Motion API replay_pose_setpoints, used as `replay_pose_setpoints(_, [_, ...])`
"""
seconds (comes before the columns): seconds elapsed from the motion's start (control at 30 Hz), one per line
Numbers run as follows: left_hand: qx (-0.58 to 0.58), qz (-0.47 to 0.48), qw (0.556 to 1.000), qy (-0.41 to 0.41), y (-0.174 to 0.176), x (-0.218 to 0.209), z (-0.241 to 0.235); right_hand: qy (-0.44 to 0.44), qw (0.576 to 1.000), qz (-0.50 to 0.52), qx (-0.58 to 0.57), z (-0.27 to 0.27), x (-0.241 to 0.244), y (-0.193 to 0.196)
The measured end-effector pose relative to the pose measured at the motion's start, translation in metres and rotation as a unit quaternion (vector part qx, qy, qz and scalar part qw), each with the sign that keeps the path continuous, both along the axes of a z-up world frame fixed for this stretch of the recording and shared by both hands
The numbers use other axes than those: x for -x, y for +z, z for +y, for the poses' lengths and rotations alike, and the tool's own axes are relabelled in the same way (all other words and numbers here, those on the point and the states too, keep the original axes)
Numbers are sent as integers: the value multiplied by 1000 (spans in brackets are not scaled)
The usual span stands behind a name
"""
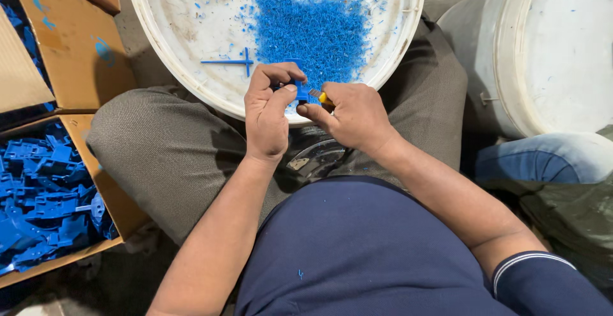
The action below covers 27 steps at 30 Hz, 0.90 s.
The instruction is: The person trims excess material from blue plastic components using a utility knife, handling them one at a time over a bucket containing shavings.
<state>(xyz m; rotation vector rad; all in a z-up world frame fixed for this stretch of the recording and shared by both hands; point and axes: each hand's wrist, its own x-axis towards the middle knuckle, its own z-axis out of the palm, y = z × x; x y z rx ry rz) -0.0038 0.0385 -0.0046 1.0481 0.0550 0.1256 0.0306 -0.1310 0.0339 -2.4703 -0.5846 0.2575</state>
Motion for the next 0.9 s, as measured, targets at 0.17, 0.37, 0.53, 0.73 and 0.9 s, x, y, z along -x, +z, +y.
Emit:
replay_pose_setpoints(0.17, [-19, -3, 1000, -1, -1, 0, -2, 14, 999, -31, -29, -3, 0, -4])
replay_pose_setpoints(0.37, [-32, 5, 999, 12, -2, 2, -4, -3, 1000, -10, -27, -2, 2, -4])
replay_pose_setpoints(0.53, [-38, 20, 999, 30, -4, 1, -4, 50, 998, -34, 2, -2, 2, -2])
replay_pose_setpoints(0.73, [-7, 21, 999, 40, -3, -3, -2, -16, 997, 11, -78, -7, 0, 3])
replay_pose_setpoints(0.9, [-7, 91, 994, 62, -11, -9, -5, -16, 997, 29, -74, -7, -1, 12])
